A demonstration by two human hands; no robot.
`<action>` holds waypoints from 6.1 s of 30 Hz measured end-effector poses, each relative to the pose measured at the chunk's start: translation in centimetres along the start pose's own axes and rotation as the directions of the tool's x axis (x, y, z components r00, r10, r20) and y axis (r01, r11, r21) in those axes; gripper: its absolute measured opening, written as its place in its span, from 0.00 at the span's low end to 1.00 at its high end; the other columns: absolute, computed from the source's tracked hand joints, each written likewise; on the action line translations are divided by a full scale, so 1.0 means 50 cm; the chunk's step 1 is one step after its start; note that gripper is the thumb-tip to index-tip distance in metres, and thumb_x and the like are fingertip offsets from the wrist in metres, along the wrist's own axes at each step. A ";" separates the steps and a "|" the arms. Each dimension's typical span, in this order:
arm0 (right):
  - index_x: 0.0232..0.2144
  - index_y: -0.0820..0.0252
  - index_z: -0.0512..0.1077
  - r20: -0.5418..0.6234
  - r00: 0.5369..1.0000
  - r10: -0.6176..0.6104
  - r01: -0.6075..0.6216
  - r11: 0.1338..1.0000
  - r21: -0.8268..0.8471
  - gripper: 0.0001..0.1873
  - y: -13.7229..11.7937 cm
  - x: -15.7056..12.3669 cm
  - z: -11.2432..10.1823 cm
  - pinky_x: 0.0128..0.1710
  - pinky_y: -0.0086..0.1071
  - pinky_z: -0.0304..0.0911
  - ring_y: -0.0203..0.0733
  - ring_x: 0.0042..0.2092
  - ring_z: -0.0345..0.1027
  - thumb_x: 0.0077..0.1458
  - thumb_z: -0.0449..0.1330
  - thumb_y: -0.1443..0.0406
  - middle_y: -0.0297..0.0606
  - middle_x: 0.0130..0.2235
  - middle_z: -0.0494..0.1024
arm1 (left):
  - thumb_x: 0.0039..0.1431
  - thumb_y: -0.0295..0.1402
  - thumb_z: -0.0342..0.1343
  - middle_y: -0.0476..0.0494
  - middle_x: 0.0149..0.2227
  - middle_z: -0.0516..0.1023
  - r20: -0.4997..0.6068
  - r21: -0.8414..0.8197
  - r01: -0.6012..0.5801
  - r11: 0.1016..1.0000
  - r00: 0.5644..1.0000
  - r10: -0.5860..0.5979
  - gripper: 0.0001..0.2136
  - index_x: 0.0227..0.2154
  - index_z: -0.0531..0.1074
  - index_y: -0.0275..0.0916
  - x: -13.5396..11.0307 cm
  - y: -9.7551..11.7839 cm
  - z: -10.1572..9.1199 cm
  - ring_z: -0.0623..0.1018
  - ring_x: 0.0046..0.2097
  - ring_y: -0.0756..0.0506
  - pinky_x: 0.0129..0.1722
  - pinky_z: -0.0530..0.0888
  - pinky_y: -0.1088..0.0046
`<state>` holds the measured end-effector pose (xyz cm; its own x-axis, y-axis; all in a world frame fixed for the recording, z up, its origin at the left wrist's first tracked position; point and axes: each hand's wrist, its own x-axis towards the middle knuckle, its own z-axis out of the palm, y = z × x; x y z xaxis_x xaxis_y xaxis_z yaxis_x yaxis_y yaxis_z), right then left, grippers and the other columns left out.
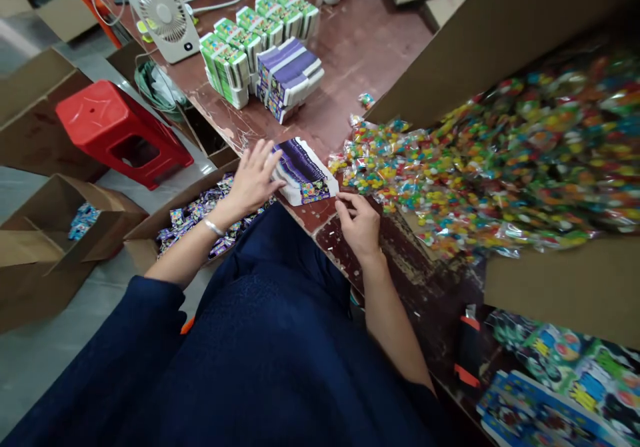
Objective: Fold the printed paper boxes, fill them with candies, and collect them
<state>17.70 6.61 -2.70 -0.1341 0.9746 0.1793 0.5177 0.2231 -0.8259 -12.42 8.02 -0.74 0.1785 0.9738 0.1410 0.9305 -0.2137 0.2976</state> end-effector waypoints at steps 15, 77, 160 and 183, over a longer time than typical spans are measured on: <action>0.45 0.59 0.81 -0.175 0.961 0.212 -0.226 0.972 -0.063 0.18 0.075 -0.087 -0.061 0.43 0.42 0.77 0.49 0.44 0.81 0.63 0.59 0.55 0.49 0.46 0.85 | 0.65 0.67 0.40 0.19 0.77 0.41 0.038 -0.033 0.122 0.992 0.992 -0.121 0.53 0.74 0.47 0.21 0.080 0.127 0.146 0.40 0.79 0.27 0.76 0.35 0.40; 0.36 0.56 0.76 -0.133 0.943 0.304 -0.260 0.927 0.271 0.19 -0.045 -0.144 -0.060 0.36 0.36 0.74 0.43 0.33 0.77 0.60 0.64 0.47 0.36 0.33 0.82 | 0.60 0.52 0.64 0.45 0.35 0.79 0.300 -0.945 0.293 0.144 0.954 0.027 0.20 0.38 0.78 0.36 -0.056 0.307 0.103 0.77 0.36 0.48 0.39 0.75 0.72; 0.30 0.53 0.74 -0.251 0.953 0.172 -0.176 0.984 0.005 0.09 -0.018 -0.125 -0.255 0.32 0.34 0.72 0.41 0.28 0.76 0.60 0.65 0.57 0.33 0.28 0.79 | 0.64 0.31 0.59 0.36 0.50 0.82 0.309 -0.816 0.129 0.564 0.921 0.237 0.15 0.53 0.77 0.36 -0.041 0.288 0.103 0.80 0.46 0.42 0.50 0.78 0.59; 0.52 0.49 0.79 -0.108 0.967 0.232 -0.182 0.920 0.348 0.21 -0.033 -0.131 -0.122 0.48 0.41 0.78 0.47 0.46 0.82 0.57 0.71 0.53 0.38 0.46 0.86 | 0.60 0.37 0.67 0.45 0.46 0.73 0.258 -0.964 0.230 0.134 0.932 0.256 0.26 0.60 0.69 0.47 -0.049 0.304 0.078 0.73 0.33 0.53 0.33 0.75 0.75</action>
<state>22.87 -0.03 0.76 0.0820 0.9959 0.0393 0.2068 0.0216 -0.9781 2.51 2.68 -0.24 0.4867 0.8728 -0.0360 -0.1424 0.1199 0.9825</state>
